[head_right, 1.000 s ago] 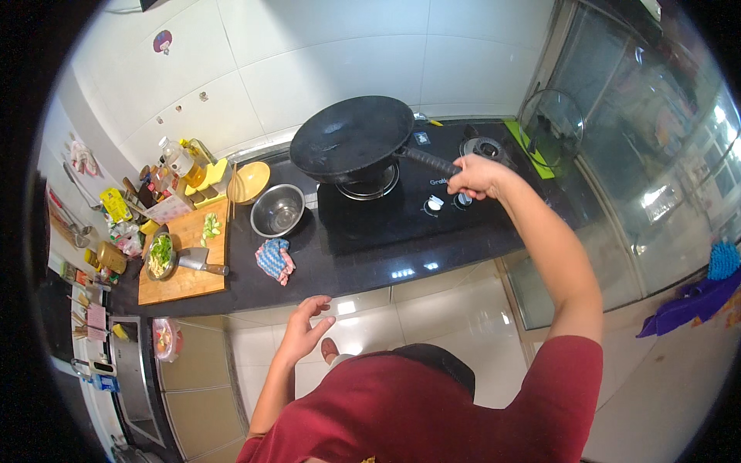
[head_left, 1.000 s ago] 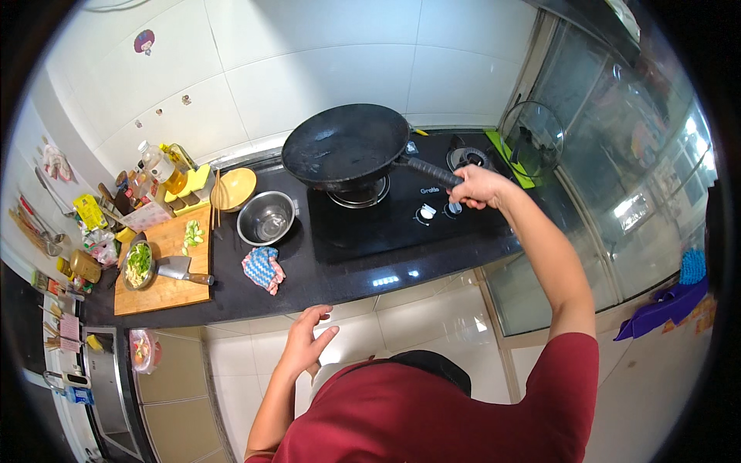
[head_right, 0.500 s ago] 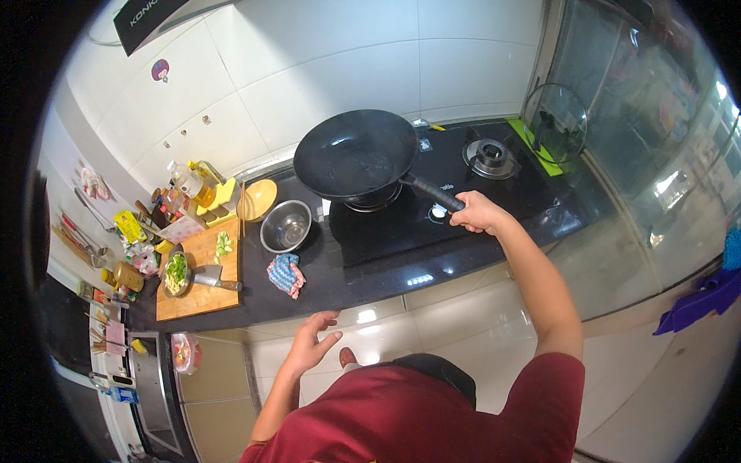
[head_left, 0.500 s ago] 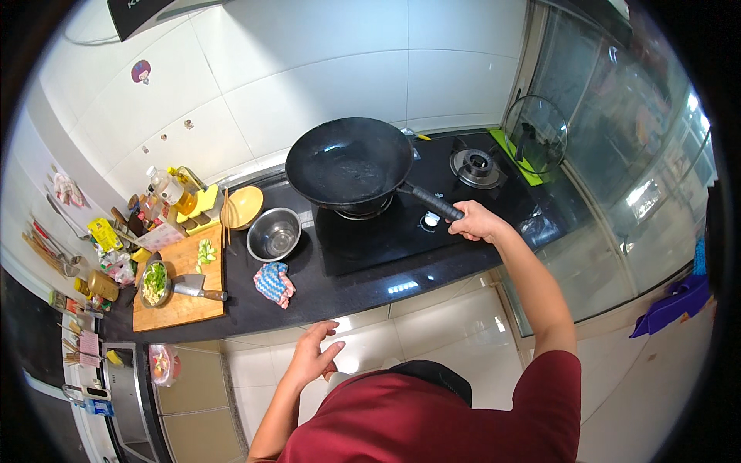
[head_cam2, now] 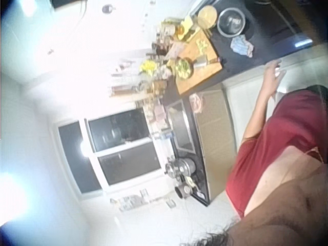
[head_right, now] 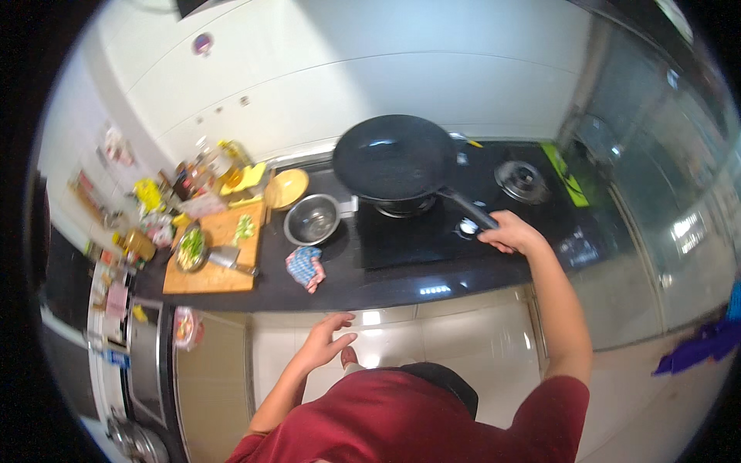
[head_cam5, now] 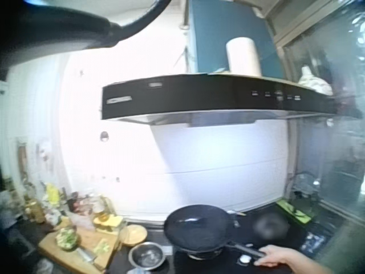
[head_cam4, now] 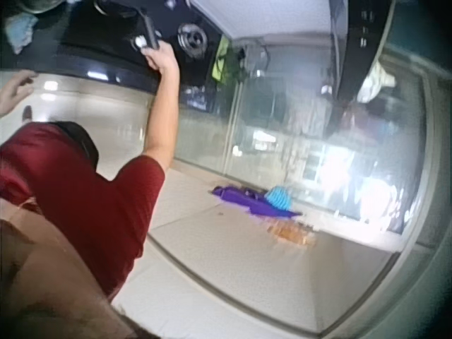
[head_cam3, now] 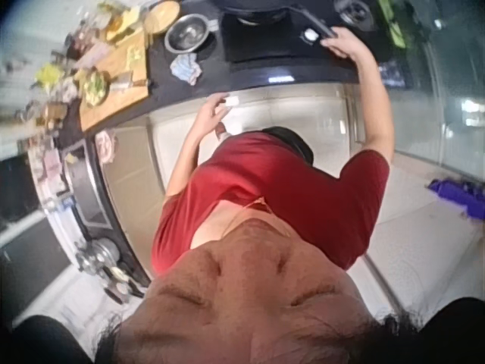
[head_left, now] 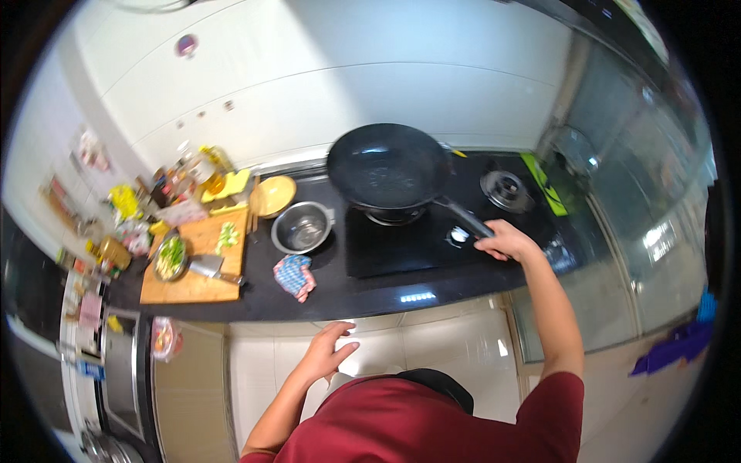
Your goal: The person prepares a stir-fry dish in a kitchen. They pour oil into a wok, add chopped vegetables and tofu, and stir-fry the mixture using a spatula. The person seasons the food with salt and soy sauce while cooking.
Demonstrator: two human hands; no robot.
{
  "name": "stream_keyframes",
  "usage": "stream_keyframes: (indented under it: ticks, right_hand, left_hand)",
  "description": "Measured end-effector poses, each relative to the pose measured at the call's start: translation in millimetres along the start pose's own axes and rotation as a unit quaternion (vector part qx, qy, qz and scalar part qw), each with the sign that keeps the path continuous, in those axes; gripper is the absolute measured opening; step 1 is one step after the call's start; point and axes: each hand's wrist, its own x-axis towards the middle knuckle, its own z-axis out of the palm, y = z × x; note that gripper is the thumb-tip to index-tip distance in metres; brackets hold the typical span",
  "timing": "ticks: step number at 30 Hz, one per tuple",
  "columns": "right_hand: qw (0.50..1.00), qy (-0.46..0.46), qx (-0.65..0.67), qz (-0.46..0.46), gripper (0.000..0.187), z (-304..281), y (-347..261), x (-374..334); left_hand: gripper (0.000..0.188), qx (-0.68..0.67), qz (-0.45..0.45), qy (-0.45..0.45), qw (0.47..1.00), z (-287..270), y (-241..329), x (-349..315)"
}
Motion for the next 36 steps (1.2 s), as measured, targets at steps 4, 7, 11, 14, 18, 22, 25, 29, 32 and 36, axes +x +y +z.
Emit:
stream_keyframes:
  ticks: [4,7,11,14,18,22,25,29,32,36]
  right_hand:
    - [0.998,0.053,-0.033,0.015,0.023,2.0,2.6,-12.8]
    - [0.975,0.177,-0.114,-0.075,0.046,1.8,37.7,-4.8]
    - [0.747,0.477,-0.366,-0.285,0.038,56.9,-1.1,-26.0]
    - [0.812,0.475,-0.228,-0.25,0.03,116.1,-38.6,-46.5]
    - [0.817,0.442,-0.243,-0.279,0.018,206.9,-55.9,-29.2]
    - [0.864,0.347,-0.246,-0.269,0.018,310.9,-74.8,14.0]
    - [0.89,0.26,-0.257,-0.272,0.022,388.7,-99.4,44.7]
    - [0.909,0.171,-0.288,-0.247,0.023,468.0,-126.2,89.2]
    - [0.922,0.122,-0.274,-0.246,0.026,516.5,-142.2,126.9]
    - [0.886,0.078,-0.362,-0.278,0.035,577.8,-164.8,176.6]
  left_hand:
    - [0.042,0.002,0.003,0.007,1.0,-0.7,-7.3,-2.9]
    - [0.041,-0.011,-0.005,0.022,1.0,-12.0,-12.5,-7.1]
    - [0.04,-0.044,-0.033,0.074,0.996,-37.7,-50.0,-13.1]
    - [0.038,-0.114,-0.075,0.102,0.985,-66.4,-94.3,-12.2]
    - [0.034,-0.196,-0.126,0.137,0.963,-123.0,-146.4,-10.3]
    - [0.033,-0.26,-0.135,0.23,0.928,-190.7,-211.3,-21.9]
    - [0.03,-0.317,-0.189,0.279,0.887,-247.6,-258.8,-41.7]
    - [0.025,-0.351,-0.257,0.337,0.835,-310.5,-297.9,-60.3]
    - [0.022,-0.375,-0.266,0.358,0.813,-339.4,-322.6,-66.7]
    - [0.02,-0.391,-0.283,0.348,0.804,-358.3,-339.1,-74.8]
